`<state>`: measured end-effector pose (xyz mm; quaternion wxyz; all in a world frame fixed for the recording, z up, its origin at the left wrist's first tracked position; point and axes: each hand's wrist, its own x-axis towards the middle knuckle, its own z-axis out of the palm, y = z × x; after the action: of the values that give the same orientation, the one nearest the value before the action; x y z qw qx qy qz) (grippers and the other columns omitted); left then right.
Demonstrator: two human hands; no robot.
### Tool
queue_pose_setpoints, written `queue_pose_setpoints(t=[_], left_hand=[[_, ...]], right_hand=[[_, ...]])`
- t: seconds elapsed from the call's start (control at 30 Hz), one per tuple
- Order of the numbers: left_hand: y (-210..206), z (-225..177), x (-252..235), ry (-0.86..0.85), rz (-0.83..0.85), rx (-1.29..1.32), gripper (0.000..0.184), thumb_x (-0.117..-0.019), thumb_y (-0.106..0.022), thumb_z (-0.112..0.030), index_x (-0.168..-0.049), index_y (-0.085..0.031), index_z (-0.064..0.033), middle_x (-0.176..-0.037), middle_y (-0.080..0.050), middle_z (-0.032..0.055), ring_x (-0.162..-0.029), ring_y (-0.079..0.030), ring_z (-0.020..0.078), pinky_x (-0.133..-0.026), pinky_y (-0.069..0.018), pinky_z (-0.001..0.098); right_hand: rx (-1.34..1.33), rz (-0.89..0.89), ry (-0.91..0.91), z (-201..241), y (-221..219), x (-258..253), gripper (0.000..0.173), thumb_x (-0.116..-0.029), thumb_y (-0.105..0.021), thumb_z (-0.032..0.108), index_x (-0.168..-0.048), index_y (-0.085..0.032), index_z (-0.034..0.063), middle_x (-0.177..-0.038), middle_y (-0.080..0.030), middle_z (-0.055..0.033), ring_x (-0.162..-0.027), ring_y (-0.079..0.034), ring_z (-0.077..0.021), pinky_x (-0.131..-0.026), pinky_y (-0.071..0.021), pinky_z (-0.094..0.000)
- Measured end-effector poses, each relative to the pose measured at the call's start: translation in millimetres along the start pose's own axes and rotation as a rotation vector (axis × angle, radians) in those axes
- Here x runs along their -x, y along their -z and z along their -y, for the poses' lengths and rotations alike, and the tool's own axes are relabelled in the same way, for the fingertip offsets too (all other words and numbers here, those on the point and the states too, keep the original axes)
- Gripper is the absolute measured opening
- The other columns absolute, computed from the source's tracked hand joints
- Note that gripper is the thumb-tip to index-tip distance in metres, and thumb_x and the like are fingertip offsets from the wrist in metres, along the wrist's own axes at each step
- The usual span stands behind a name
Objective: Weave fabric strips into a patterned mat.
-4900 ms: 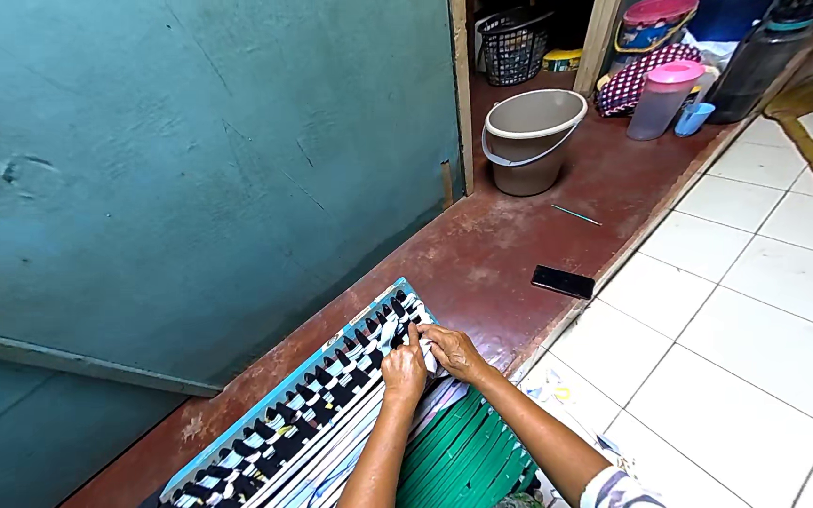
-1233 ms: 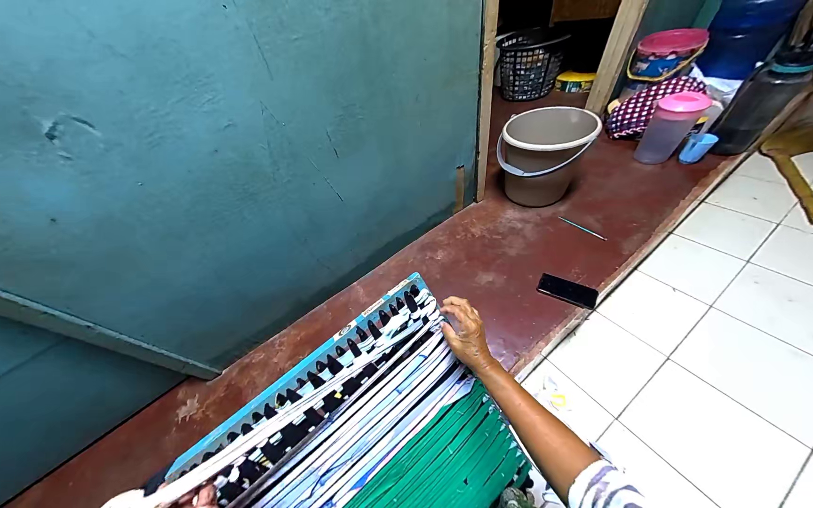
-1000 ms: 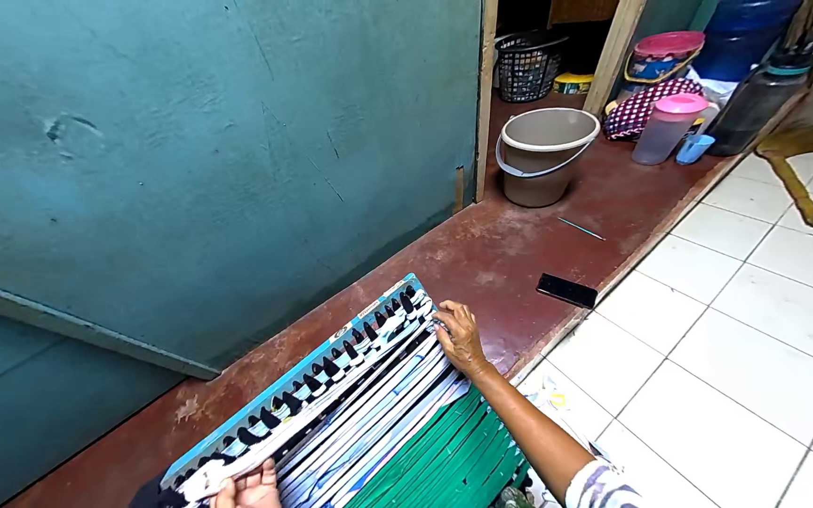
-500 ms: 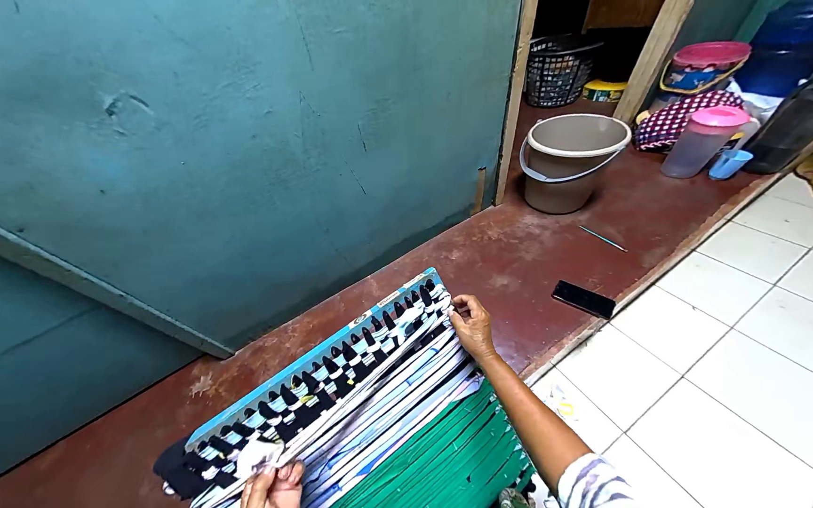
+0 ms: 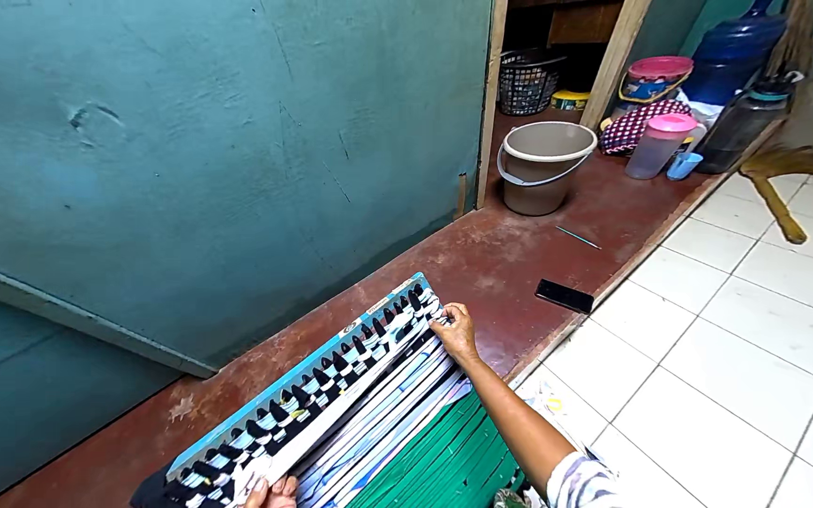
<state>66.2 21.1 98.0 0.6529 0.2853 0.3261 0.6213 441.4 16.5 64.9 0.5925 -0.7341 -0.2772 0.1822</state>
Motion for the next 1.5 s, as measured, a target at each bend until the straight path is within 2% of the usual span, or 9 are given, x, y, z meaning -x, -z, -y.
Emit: queue_pose_setpoints(t=[0.1,0.2,0.27,0.4,0.67,0.9,1.1,1.27,1.5], left_hand=[[0,-1,-2,-0.033,-0.002,0.01,0.037,-0.0971,-0.036,-0.007,-0.083,-0.07,-0.0144,-0.07,-0.072,-0.0009,-0.059,-0.067,0.0065,-0.057,-0.0551,0.022],[-9,-5,0,-0.026,-0.02,-0.019,0.042,-0.0992,-0.03,-0.007,-0.082,-0.068,-0.0166,-0.069,-0.071,-0.0023,-0.059,-0.066,0.0052,-0.057,-0.0549,0.0207],[-12,-4,-1,-0.009,-0.045,-0.026,0.049,-0.1021,-0.024,-0.008,-0.081,-0.067,-0.0175,-0.067,-0.071,-0.0029,-0.057,-0.065,0.0048,-0.056,-0.0541,0.0201],[-18,-1,-3,-0.006,-0.101,-0.006,0.047,-0.1042,-0.024,-0.008,-0.081,-0.064,-0.0169,-0.065,-0.069,-0.0032,-0.054,-0.064,0.0047,-0.054,-0.0534,0.0197],[-13,-1,-12,0.006,-0.178,-0.03,0.049,-0.1066,-0.023,-0.01,-0.077,-0.06,-0.017,-0.059,-0.065,-0.0044,-0.05,-0.061,0.004,-0.051,-0.0516,0.018],[-11,-3,-15,-0.015,-0.211,-0.01,0.043,-0.1053,-0.025,-0.008,-0.079,-0.058,-0.0166,-0.059,-0.063,-0.005,-0.049,-0.059,0.0041,-0.05,-0.0506,0.0185],[-15,-5,-17,0.001,-0.268,-0.003,0.042,-0.1066,-0.026,-0.009,-0.079,-0.057,-0.0158,-0.058,-0.062,-0.005,-0.048,-0.058,0.0044,-0.05,-0.0505,0.0184],[-12,-5,-17,-0.015,-0.261,0.001,0.041,-0.1067,-0.025,-0.01,-0.079,-0.056,-0.0159,-0.058,-0.061,-0.0052,-0.049,-0.058,0.0043,-0.051,-0.0512,0.0187],[-10,-5,-18,-0.022,-0.269,0.011,0.042,-0.1065,-0.026,-0.01,-0.078,-0.057,-0.0155,-0.058,-0.061,-0.0046,-0.047,-0.058,0.0047,-0.049,-0.0504,0.0185]], right_hand=[[0.072,-0.011,-0.066,6,-4,-1,0.021,-0.0832,-0.076,0.011,-0.094,-0.068,-0.0055,-0.127,-0.06,-0.0223,-0.119,-0.058,-0.0347,-0.097,-0.0472,-0.0527],[0.068,-0.012,-0.092,8,-5,-4,0.012,-0.0858,-0.072,0.007,-0.088,-0.071,-0.005,-0.132,-0.061,-0.0213,-0.124,-0.056,-0.0355,-0.102,-0.0435,-0.0552],[-0.044,0.004,-0.107,7,-3,-5,0.009,-0.0857,-0.072,0.002,-0.085,-0.07,-0.0068,-0.134,-0.059,-0.0234,-0.124,-0.055,-0.0328,-0.104,-0.044,-0.0482],[-0.223,0.032,-0.118,4,7,-7,0.008,-0.0844,-0.073,-0.005,-0.079,-0.067,-0.007,-0.13,-0.06,-0.0229,-0.116,-0.058,-0.0242,-0.097,-0.0487,-0.0366],[-0.166,0.033,-0.06,1,22,-15,0.008,-0.0935,-0.06,-0.005,-0.091,-0.065,-0.0114,-0.128,-0.059,-0.0259,-0.119,-0.056,-0.0277,-0.101,-0.0453,-0.0384],[-0.049,0.041,0.145,-3,27,-10,0.016,-0.0941,-0.055,-0.002,-0.093,-0.065,-0.0146,-0.124,-0.061,-0.0295,-0.12,-0.058,-0.0345,-0.102,-0.0457,-0.0446],[0.034,0.042,0.204,-9,27,-15,0.018,-0.0946,-0.055,0.002,-0.094,-0.065,-0.0129,-0.121,-0.062,-0.0288,-0.116,-0.06,-0.0386,-0.098,-0.0459,-0.0546],[0.102,0.088,0.191,-6,26,-23,0.02,-0.096,-0.056,0.005,-0.098,-0.065,-0.0129,-0.122,-0.062,-0.0292,-0.119,-0.058,-0.0411,-0.101,-0.0429,-0.0582],[0.318,0.197,0.078,12,39,-24,0.022,-0.0995,-0.053,0.007,-0.107,-0.065,-0.0099,-0.127,-0.06,-0.0264,-0.122,-0.057,-0.0393,-0.104,-0.0394,-0.0564]])
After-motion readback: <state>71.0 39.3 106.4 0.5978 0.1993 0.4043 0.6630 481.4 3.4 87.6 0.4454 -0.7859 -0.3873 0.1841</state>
